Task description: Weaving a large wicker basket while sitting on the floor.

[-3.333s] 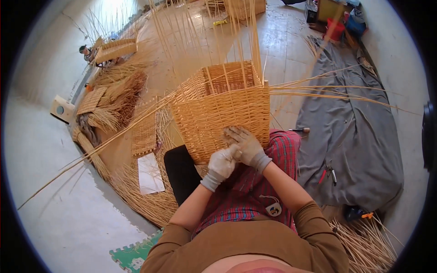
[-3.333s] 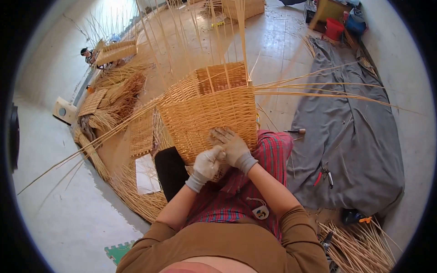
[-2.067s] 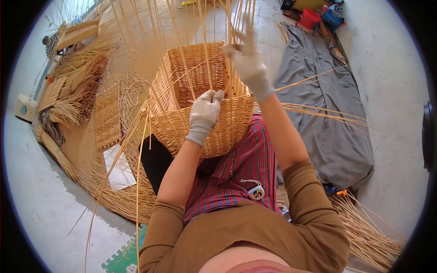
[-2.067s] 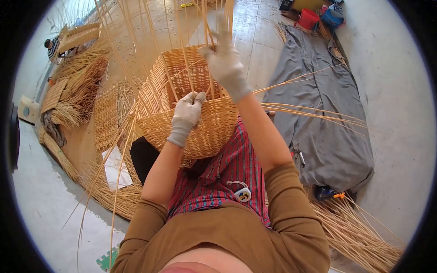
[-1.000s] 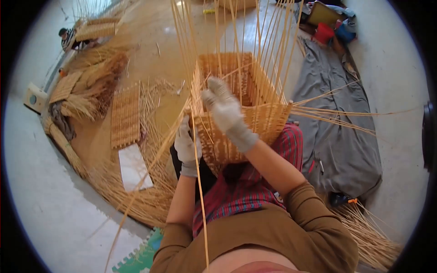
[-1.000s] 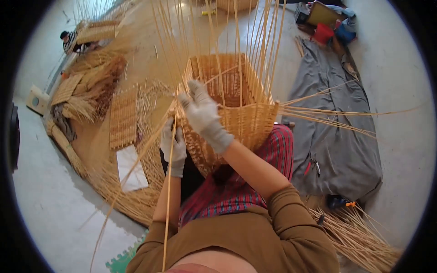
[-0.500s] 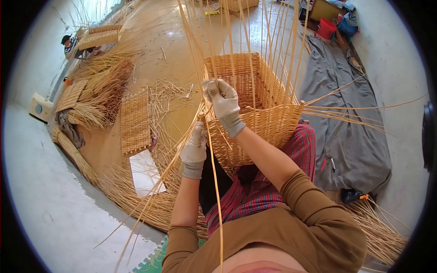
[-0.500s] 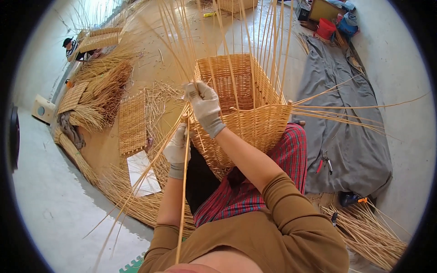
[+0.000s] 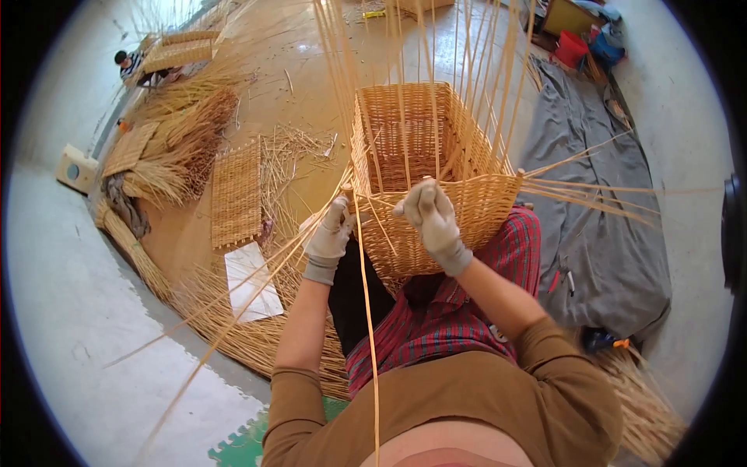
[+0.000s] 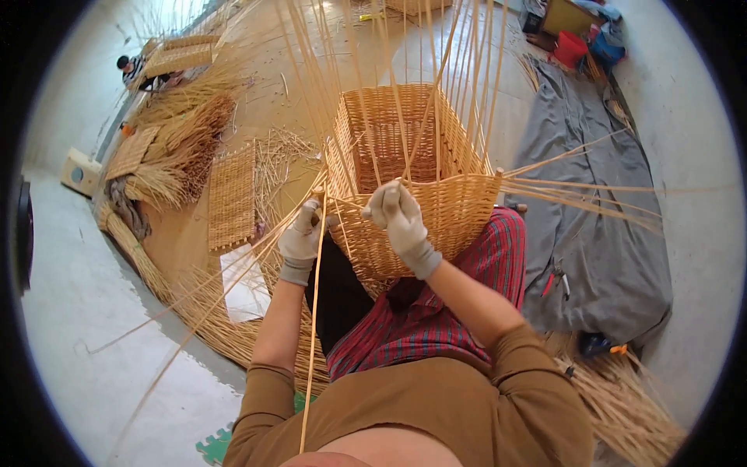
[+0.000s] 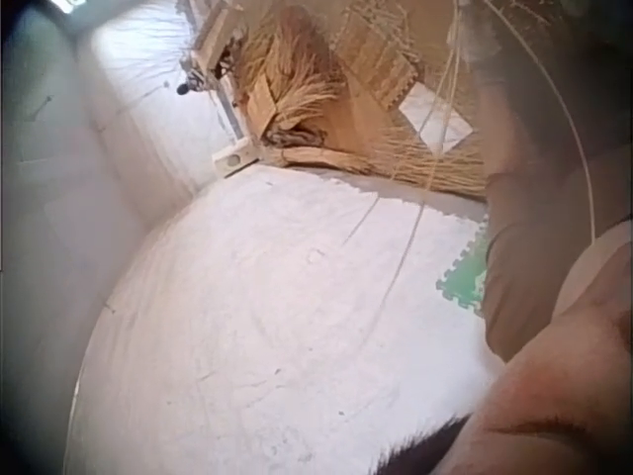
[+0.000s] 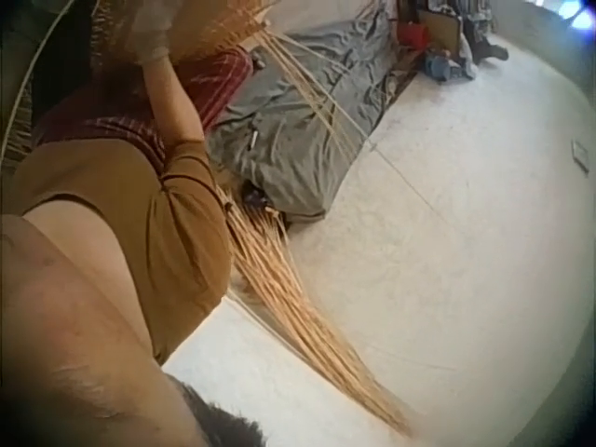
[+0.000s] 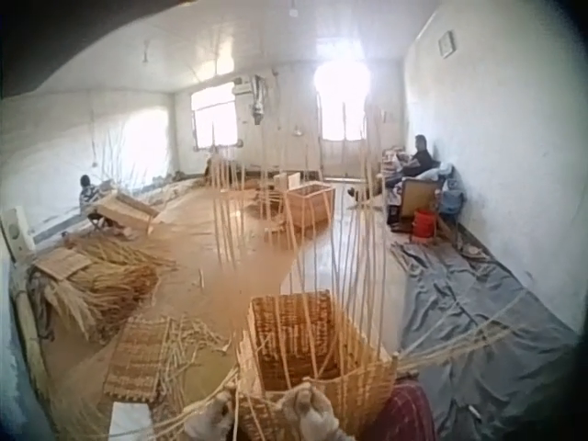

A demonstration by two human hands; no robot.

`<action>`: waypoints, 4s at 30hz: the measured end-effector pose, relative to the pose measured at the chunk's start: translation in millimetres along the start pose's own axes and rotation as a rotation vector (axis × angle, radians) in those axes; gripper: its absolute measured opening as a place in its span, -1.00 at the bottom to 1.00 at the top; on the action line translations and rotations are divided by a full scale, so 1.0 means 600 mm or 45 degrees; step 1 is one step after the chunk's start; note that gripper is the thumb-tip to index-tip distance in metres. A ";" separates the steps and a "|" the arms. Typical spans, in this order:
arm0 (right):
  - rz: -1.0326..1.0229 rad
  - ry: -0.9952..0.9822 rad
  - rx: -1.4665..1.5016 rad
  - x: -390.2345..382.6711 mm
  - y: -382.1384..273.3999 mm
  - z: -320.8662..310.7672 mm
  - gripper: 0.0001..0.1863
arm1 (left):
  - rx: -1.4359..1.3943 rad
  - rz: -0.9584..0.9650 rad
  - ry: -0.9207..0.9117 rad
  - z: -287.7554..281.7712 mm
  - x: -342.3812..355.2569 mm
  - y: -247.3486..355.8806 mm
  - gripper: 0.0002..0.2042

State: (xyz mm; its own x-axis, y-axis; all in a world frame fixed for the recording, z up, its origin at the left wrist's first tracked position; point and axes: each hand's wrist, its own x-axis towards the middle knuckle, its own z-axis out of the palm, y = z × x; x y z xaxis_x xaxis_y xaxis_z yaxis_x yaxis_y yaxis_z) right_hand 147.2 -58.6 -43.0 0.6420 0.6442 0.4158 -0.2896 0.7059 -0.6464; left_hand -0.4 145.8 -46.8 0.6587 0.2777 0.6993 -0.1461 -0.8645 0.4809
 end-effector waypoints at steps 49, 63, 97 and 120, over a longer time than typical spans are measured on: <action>-0.612 0.972 -3.432 0.025 -0.355 -0.104 -0.41 | 0.609 -0.091 -0.679 0.291 0.128 0.347 -0.37; -0.006 0.443 -0.560 -0.083 -0.128 -0.004 -0.76 | -1.224 -0.812 0.666 0.048 -0.035 0.063 -0.73; 0.037 0.057 -1.294 0.121 -0.078 0.130 -0.32 | -1.034 -0.707 0.303 0.105 0.038 0.027 -0.80; 0.106 0.125 -2.032 0.003 -0.098 0.008 -0.15 | -0.093 -0.465 0.151 0.127 0.115 0.183 -0.84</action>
State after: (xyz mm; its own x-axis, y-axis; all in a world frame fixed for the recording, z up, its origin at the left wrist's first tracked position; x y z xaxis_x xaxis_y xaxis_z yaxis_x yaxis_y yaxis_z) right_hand 161.8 -97.6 -1.1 0.7224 0.5984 0.3465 0.6386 -0.3851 -0.6662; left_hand 85.3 38.2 14.3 0.5876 0.6117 0.5297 0.0271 -0.6691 0.7427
